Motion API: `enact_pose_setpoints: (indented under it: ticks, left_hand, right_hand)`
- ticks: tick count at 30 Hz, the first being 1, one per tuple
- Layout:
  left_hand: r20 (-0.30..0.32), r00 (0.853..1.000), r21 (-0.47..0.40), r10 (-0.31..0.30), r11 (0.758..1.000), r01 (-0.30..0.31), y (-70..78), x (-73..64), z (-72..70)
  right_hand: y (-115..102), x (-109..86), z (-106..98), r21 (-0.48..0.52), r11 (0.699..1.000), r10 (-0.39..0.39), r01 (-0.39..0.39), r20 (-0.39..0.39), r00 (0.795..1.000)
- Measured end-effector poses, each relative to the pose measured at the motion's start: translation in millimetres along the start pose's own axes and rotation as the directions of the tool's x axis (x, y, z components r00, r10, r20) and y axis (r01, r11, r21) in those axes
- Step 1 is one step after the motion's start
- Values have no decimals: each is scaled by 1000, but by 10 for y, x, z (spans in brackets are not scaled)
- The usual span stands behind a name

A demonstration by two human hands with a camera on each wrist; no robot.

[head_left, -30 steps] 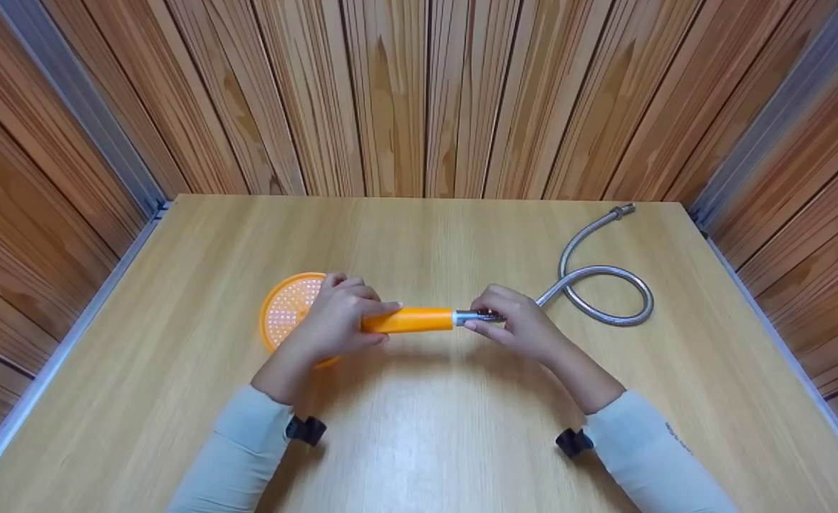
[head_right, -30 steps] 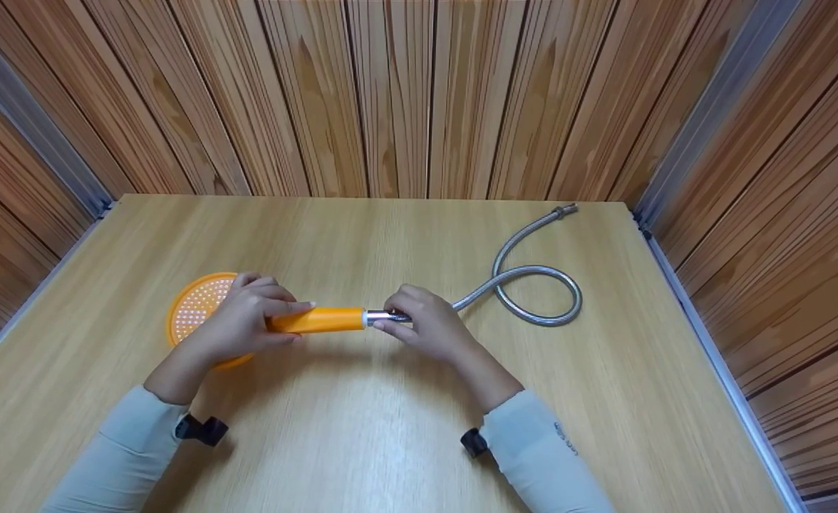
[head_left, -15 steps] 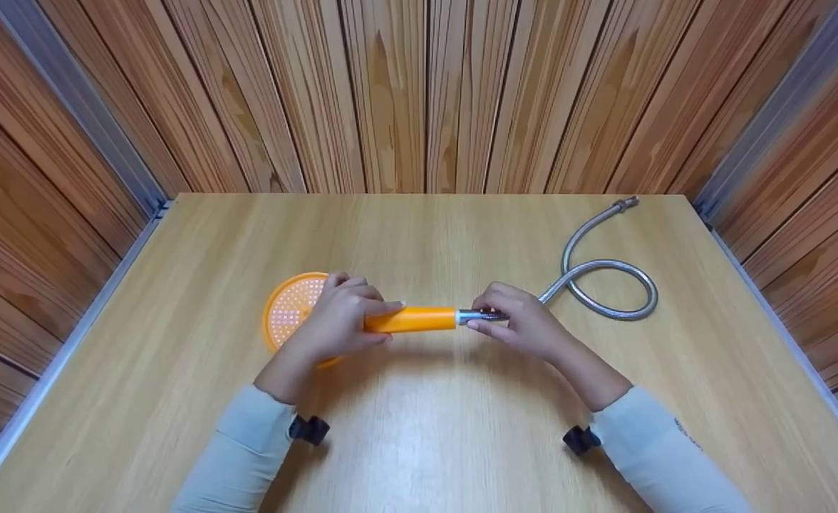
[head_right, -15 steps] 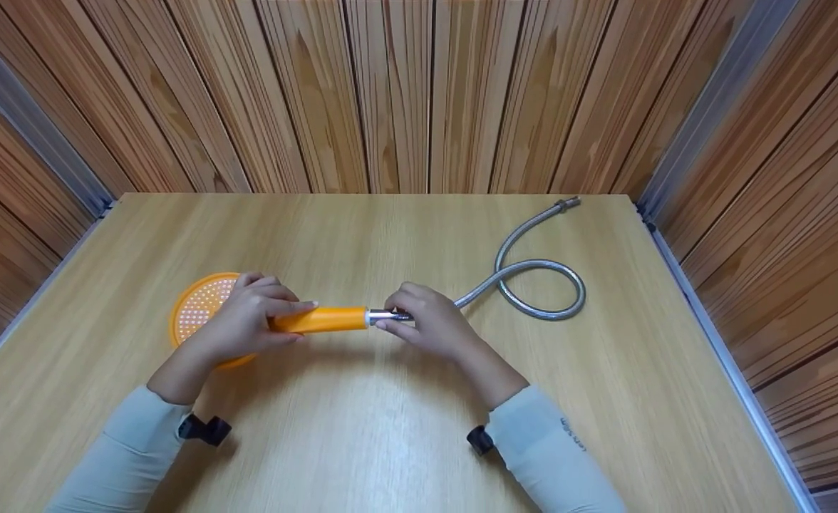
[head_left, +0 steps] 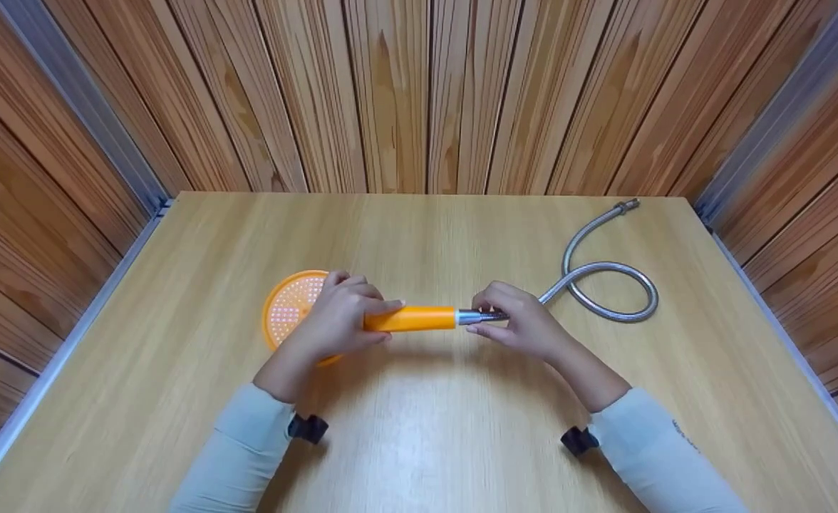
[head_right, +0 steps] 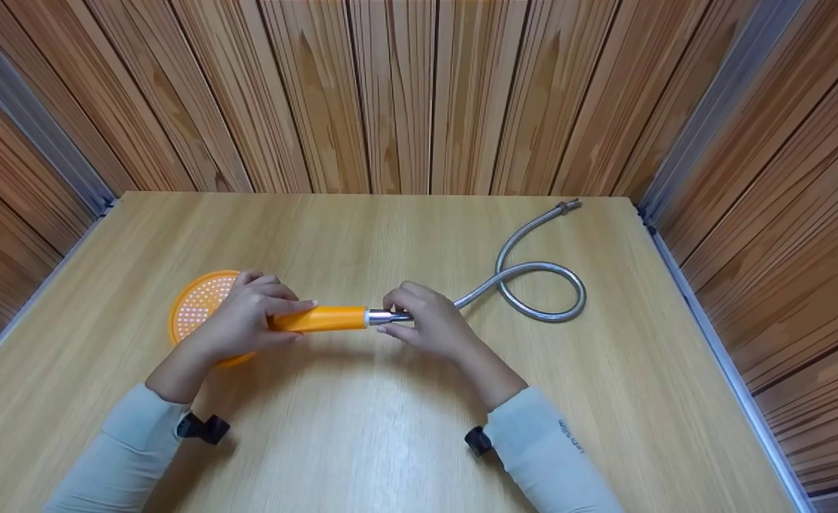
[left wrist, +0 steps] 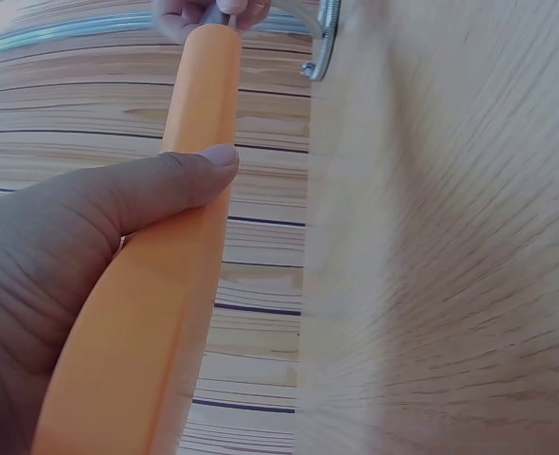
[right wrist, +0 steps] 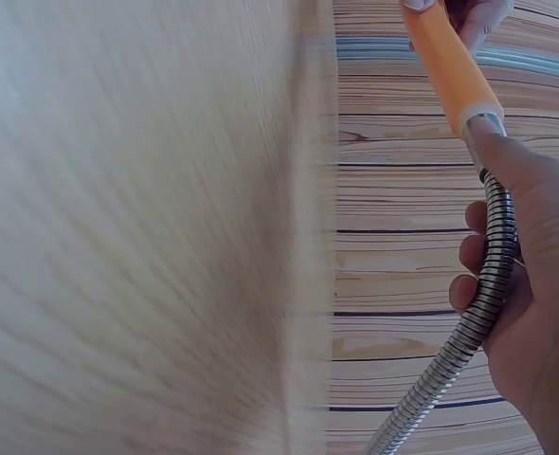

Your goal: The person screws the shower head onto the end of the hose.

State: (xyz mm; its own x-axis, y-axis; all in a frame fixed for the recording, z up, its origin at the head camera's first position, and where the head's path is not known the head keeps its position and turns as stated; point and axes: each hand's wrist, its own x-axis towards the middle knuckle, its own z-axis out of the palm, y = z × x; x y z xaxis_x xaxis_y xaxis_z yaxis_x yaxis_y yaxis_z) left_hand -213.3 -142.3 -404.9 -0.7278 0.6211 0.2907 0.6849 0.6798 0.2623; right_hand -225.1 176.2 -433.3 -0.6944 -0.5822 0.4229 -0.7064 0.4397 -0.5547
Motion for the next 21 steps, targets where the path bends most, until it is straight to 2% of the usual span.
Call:
enact_pose_setpoints:
  ticks: [4, 9, 16, 21]
  left_hand:
    - [6, 1000, -18, -13, 1000, 13, 5, 7, -5]
    - [-7, 1000, 0, 4, 1000, -4, 7, 19, -12]
    - [-20, 999, 13, 34, 999, -33, 18, 41, -15]
    - [-9, 1000, 2, 13, 1000, -13, 22, 28, -13]
  right_hand:
    - [-17, -11, -14, -14, 999, 35, -35, 6, 999]
    - [-26, -16, -24, -17, 998, 56, -56, 1, 998]
    - [-9, -27, -42, -14, 1000, 21, -21, -12, 1000]
    - [-13, -24, -56, 3, 1000, 10, -10, -7, 1000]
